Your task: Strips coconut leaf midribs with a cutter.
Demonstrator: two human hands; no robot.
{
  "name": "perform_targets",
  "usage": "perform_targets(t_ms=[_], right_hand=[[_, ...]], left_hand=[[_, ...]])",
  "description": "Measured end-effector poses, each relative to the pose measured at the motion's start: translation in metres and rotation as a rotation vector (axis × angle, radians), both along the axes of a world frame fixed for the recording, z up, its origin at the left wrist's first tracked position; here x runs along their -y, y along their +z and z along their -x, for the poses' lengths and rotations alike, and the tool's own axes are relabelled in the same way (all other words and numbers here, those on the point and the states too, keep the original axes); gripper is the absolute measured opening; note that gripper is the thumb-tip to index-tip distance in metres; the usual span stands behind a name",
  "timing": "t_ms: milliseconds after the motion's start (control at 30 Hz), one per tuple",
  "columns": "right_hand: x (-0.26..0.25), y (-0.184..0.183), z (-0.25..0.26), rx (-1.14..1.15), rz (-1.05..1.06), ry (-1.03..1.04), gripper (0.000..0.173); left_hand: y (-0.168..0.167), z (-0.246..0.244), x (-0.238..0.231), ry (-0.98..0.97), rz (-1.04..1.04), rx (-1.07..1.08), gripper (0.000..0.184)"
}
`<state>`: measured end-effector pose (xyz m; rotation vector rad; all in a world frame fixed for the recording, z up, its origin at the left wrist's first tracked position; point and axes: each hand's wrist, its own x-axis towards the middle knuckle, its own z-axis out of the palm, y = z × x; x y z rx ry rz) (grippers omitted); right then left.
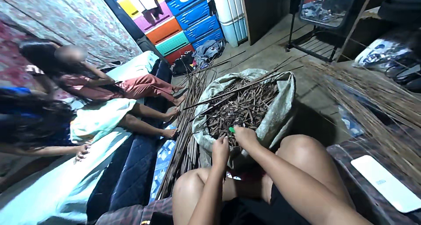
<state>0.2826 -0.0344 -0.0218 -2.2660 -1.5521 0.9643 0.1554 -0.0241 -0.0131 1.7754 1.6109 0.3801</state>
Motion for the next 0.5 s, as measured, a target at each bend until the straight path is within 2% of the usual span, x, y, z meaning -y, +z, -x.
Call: perform_targets(t_ms=[100,233,367,433,500], right_hand=[[-0.008,-0.011,-0.027,-0.157,0.006,-0.152,0.041],[-0.021,-0.023,-0.032,-0.632,-0.107,-0.246,0.043],[-0.019,-0.021,-0.032,-0.739,-0.105,-0.332,0.033],[-0.020,-0.021,-0.038,-0.756,-0.142,-0.413,0.034],[-0.019,-0.020,-0.041,-0.696,-0.168,-0.387,0.037]], left_hand=[[-0.004,0.000,0.012,-0.017,0.023,0.005,0.035],[-0.007,0.000,0.016,-0.068,0.068,0.016,0.035],[-0.004,-0.003,0.025,-0.157,0.147,0.063,0.043],[-0.008,-0.001,0.028,-0.190,0.142,0.097,0.043],[-0.013,0.003,0.028,-0.176,0.103,0.134,0.041]])
